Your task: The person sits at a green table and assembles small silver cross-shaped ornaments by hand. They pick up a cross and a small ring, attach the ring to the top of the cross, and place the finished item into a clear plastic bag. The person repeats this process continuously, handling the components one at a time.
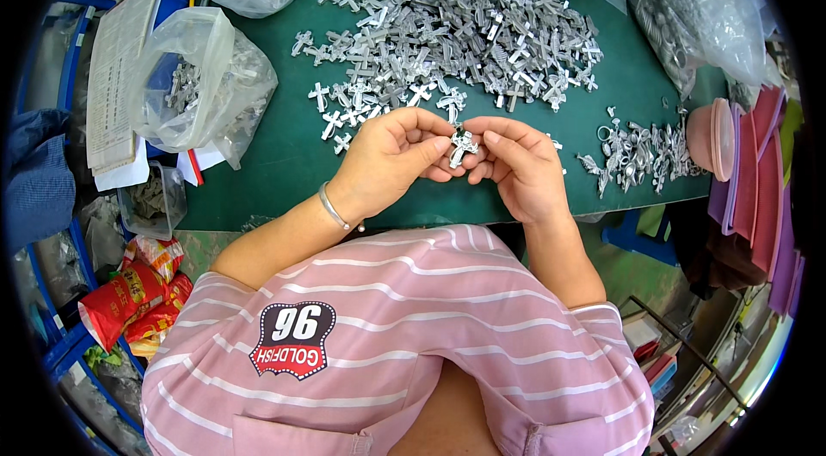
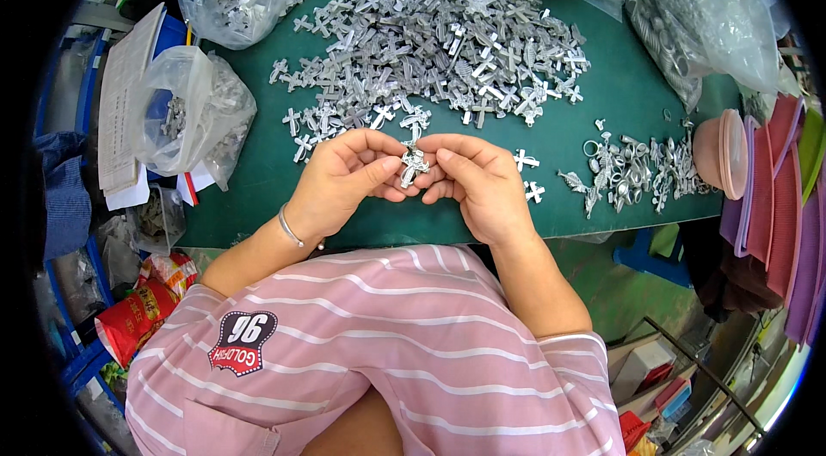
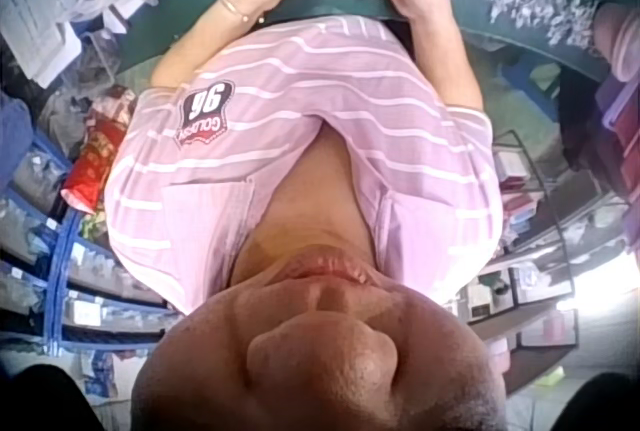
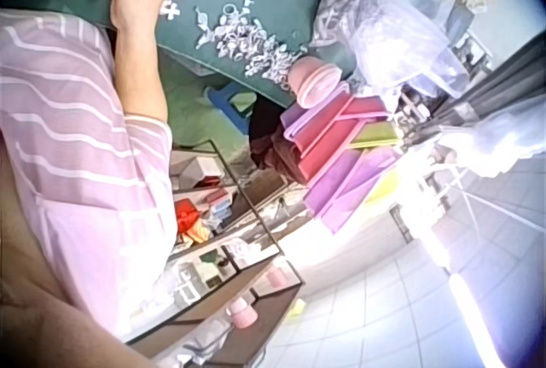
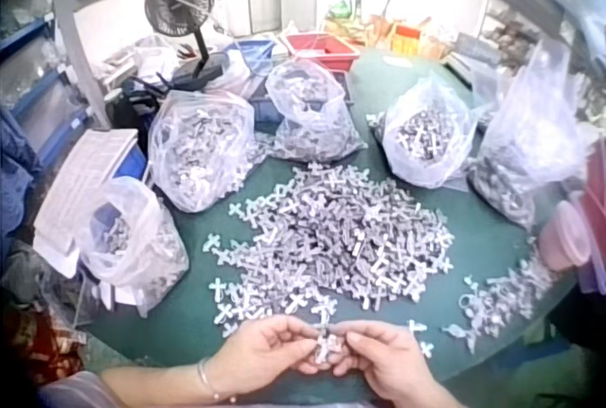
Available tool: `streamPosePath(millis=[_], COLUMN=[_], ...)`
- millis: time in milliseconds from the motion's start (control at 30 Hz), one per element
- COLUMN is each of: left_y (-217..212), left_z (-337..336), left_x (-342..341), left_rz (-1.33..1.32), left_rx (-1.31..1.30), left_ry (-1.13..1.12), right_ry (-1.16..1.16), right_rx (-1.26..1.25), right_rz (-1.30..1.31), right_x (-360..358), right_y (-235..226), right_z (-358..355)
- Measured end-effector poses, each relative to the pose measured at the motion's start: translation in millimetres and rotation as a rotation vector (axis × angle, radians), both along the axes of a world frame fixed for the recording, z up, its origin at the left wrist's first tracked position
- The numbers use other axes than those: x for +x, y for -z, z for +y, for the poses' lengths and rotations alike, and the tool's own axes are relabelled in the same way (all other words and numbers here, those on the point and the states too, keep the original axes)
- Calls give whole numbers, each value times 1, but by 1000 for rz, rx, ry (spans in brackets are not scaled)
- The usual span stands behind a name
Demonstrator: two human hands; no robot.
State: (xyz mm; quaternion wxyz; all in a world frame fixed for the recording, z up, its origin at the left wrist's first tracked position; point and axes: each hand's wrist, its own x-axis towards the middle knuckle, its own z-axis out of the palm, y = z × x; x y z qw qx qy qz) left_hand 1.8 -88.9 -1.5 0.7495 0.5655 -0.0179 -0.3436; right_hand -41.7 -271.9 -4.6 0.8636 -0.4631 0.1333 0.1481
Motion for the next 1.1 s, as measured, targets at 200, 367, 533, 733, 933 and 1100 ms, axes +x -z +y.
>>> streamPosePath(millis=[200, 367, 533, 733, 933, 1100], left_y=[-2, -2, -1, -3, -56, -69], left_z=[0, 2, 9, 10, 83, 202], left_x=[-1, -3, -1, -4, 36, 59], left_rz=[5, 29, 184, 104, -784, -953], left_rx=[18, 3, -112, -80, 411, 1264], left_ry=[-11, -30, -58, -173, -1001, -637], right_ry=[7, 12, -12, -54, 68, 65], right_rx=[-50, -211, -401, -757, -1149, -1272], right_rz=[-14, -135, -355, -517, -529, -591], right_x=[-3, -5, -3, 4, 8, 8], right_y=[0, -5, -15, -14, 4, 10], right_z=[3, 12, 19, 21, 3, -3])
